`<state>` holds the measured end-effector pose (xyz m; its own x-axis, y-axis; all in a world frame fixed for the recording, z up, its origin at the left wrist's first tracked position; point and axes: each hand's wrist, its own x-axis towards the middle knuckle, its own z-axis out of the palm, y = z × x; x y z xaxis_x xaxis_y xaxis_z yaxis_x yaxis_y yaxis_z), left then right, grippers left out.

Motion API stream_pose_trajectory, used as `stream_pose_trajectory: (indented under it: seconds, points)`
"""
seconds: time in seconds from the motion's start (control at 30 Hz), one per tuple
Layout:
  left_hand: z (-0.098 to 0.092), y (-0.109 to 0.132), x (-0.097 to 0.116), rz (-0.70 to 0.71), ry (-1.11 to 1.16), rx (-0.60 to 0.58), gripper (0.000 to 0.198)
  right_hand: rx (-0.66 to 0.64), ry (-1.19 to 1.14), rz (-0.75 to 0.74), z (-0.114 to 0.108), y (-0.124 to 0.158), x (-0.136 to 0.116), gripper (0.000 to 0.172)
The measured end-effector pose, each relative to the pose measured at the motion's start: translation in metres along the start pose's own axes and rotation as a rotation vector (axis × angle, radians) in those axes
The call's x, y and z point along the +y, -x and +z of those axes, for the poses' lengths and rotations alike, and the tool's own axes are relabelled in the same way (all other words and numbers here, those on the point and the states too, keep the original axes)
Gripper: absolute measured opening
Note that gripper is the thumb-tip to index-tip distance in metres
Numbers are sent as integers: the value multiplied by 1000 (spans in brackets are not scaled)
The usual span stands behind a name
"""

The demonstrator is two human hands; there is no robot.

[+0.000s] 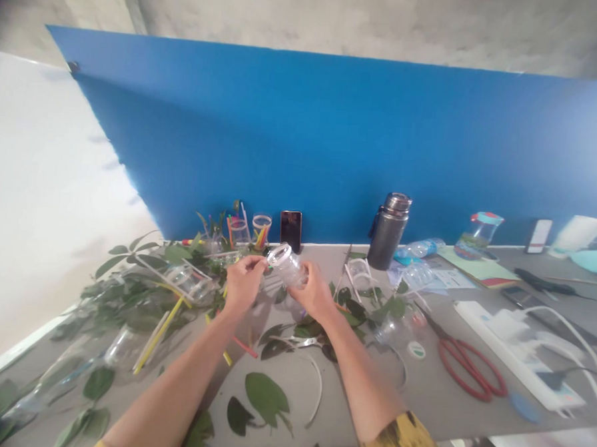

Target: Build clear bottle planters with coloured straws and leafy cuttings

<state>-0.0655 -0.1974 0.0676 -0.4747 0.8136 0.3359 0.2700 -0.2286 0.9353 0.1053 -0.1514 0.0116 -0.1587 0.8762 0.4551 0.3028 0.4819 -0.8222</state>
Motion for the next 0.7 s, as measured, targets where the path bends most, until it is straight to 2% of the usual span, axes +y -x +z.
stream_pose_trajectory:
  seconds: [0.13, 0.23, 0.4, 0.47, 0.6, 0.7]
  points:
    - [0, -1, -3, 20, -48, 12, 14, -20, -19, 34, 1, 0, 0, 53]
    - [2, -2, -4, 17, -22, -9, 14, -100, -121, 94, -2, -1, -1, 52]
    - [5, -5, -6, -55, 296, -92, 18, -304, -349, 117, -11, -2, -5, 43]
    - [6, -5, -6, -61, 346, -92, 21, -299, -371, 126, -13, -2, -6, 43]
    - [4, -4, -6, -40, 309, -55, 30, -262, -426, 131, -13, -2, -8, 41]
    - [4, -3, -7, -133, 452, -135, 43, -372, -558, 144, -14, -1, -8, 37]
